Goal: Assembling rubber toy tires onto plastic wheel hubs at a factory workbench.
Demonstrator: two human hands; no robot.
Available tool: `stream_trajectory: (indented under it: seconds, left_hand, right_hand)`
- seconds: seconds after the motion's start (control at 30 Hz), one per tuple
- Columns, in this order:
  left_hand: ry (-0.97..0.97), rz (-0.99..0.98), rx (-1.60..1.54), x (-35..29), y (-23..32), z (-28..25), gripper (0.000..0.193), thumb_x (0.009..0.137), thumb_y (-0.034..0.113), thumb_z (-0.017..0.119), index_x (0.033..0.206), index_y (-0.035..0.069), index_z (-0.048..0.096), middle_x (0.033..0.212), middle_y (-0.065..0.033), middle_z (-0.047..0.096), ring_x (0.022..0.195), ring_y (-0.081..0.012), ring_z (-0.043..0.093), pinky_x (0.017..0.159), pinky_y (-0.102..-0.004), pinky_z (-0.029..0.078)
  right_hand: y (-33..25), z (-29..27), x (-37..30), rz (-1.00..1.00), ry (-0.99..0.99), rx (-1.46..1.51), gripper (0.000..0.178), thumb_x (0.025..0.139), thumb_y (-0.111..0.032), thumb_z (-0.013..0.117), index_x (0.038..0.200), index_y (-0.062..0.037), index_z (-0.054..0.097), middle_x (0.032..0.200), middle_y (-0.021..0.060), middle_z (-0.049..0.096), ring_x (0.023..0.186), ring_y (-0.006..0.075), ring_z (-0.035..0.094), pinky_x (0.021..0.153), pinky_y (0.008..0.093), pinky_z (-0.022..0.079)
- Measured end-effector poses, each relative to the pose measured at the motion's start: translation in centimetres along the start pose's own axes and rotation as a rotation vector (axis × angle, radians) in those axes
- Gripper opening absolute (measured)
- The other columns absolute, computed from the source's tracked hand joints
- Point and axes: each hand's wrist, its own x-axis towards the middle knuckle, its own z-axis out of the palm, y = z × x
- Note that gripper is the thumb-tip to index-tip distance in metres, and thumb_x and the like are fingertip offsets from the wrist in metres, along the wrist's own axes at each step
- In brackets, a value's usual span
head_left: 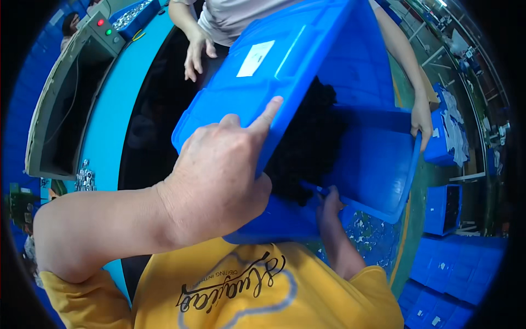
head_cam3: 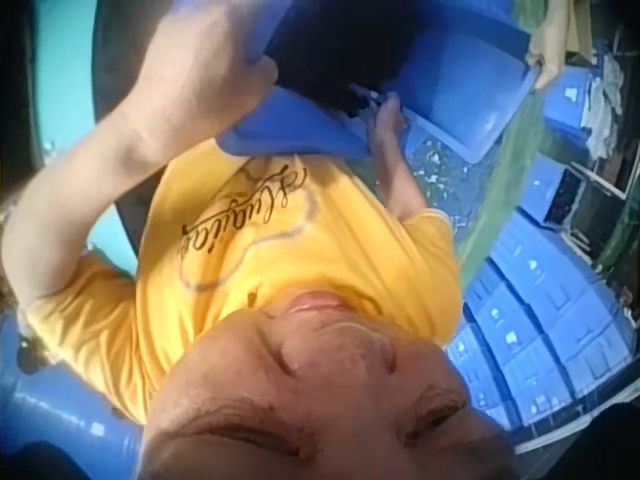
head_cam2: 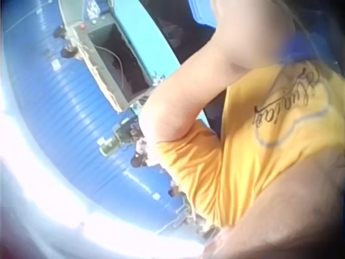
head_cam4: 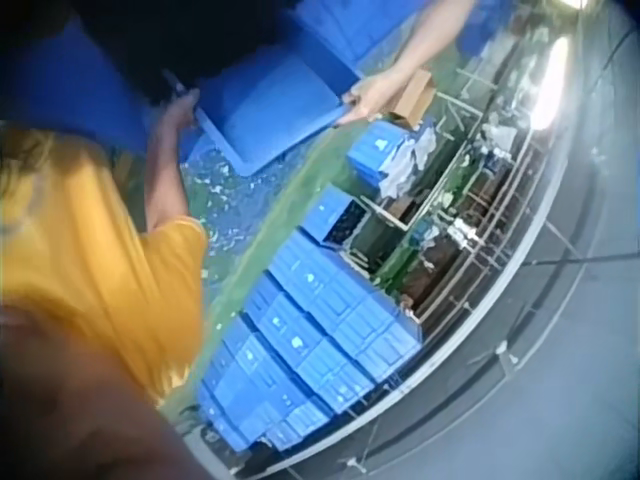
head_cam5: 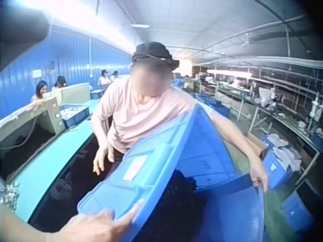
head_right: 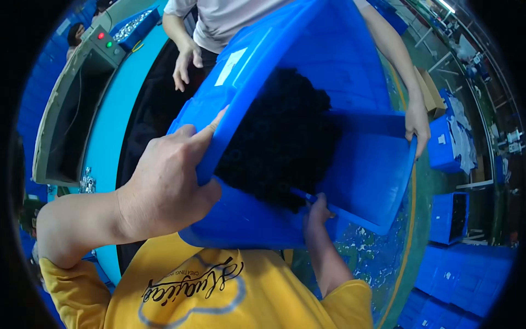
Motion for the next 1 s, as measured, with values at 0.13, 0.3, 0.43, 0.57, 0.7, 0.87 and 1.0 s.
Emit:
stream_trajectory:
  seconds: [0.13, 0.3, 0.43, 0.57, 0.7, 0.87, 1.0]
  left_hand:
    - [0.043, 0.070, 0.022, -1.8, -2.2, 1.0, 0.085, 0.072, 0.006, 0.069, 0.153, 0.002, 0.046, 0.082, -0.0206, 0.060, 0.075, -0.0389, 0.064, 0.068, -0.0458, 0.054]
    - [0.032, 0.046, -0.016, -1.8, -3.8, 1.8, 0.083, 0.070, 0.004, 0.068, 0.149, -0.004, 0.048, 0.079, -0.0196, 0.058, 0.072, -0.0376, 0.063, 0.066, -0.0449, 0.053]
    - [0.085, 0.080, -0.006, -0.8, -3.9, 1.6, 0.078, 0.070, 0.004, 0.067, 0.146, -0.005, 0.052, 0.078, -0.0191, 0.056, 0.071, -0.0364, 0.062, 0.064, -0.0445, 0.053]
    - [0.076, 0.049, -0.022, 0.1, -4.4, 1.2, 0.077, 0.069, 0.003, 0.068, 0.144, -0.006, 0.053, 0.078, -0.0196, 0.057, 0.071, -0.0364, 0.062, 0.063, -0.0445, 0.052]
    - [0.072, 0.054, -0.048, 0.0, -5.2, 1.2, 0.079, 0.068, 0.003, 0.069, 0.145, -0.006, 0.052, 0.077, -0.0196, 0.056, 0.070, -0.0358, 0.062, 0.063, -0.0444, 0.051]
    - [0.113, 0.088, -0.078, -0.2, -6.8, 1.8, 0.079, 0.069, 0.002, 0.067, 0.146, -0.005, 0.052, 0.076, -0.0190, 0.056, 0.068, -0.0354, 0.060, 0.061, -0.0446, 0.049]
    - [0.100, 0.113, -0.027, -1.6, -9.8, 2.9, 0.076, 0.068, 0.003, 0.067, 0.143, -0.006, 0.055, 0.077, -0.0195, 0.055, 0.068, -0.0365, 0.059, 0.061, -0.0444, 0.049]
  right_hand:
    - [-1.5, -0.8, -0.4, 0.063, -0.209, 0.008, 0.031, 0.082, -0.010, 0.072, 0.109, -0.0024, 0.059, 0.113, 0.0143, 0.058, 0.099, 0.0296, 0.064, 0.084, 0.0455, 0.063]
    - [-6.2, -1.0, -1.0, 0.074, -0.237, 0.009, 0.036, 0.083, -0.011, 0.075, 0.115, -0.0040, 0.060, 0.116, 0.0130, 0.058, 0.099, 0.0304, 0.063, 0.084, 0.0463, 0.063]
    - [-2.8, -1.6, 3.8, -0.153, -0.187, -0.329, 0.052, 0.083, -0.017, 0.077, 0.130, -0.0081, 0.056, 0.122, 0.0120, 0.059, 0.100, 0.0291, 0.063, 0.077, 0.0464, 0.062]
    - [1.0, -1.0, 8.3, -0.281, -0.141, -0.246, 0.046, 0.084, -0.013, 0.076, 0.126, -0.0059, 0.061, 0.125, 0.0121, 0.058, 0.098, 0.0235, 0.061, 0.071, 0.0451, 0.059]
    - [2.8, -2.4, 14.7, 0.008, -0.166, -0.141, 0.039, 0.084, -0.012, 0.073, 0.120, -0.0032, 0.062, 0.119, 0.0114, 0.060, 0.093, 0.0232, 0.062, 0.075, 0.0411, 0.058]
    - [-0.1, -2.2, 6.9, 0.150, -0.317, -0.172, 0.030, 0.083, -0.012, 0.069, 0.109, 0.0005, 0.060, 0.108, 0.0154, 0.065, 0.099, 0.0292, 0.066, 0.095, 0.0421, 0.057]
    - [-4.7, -0.6, -0.9, 0.241, -0.461, -0.133, 0.021, 0.083, -0.011, 0.067, 0.100, -0.0001, 0.060, 0.099, 0.0155, 0.066, 0.098, 0.0316, 0.069, 0.098, 0.0456, 0.059]
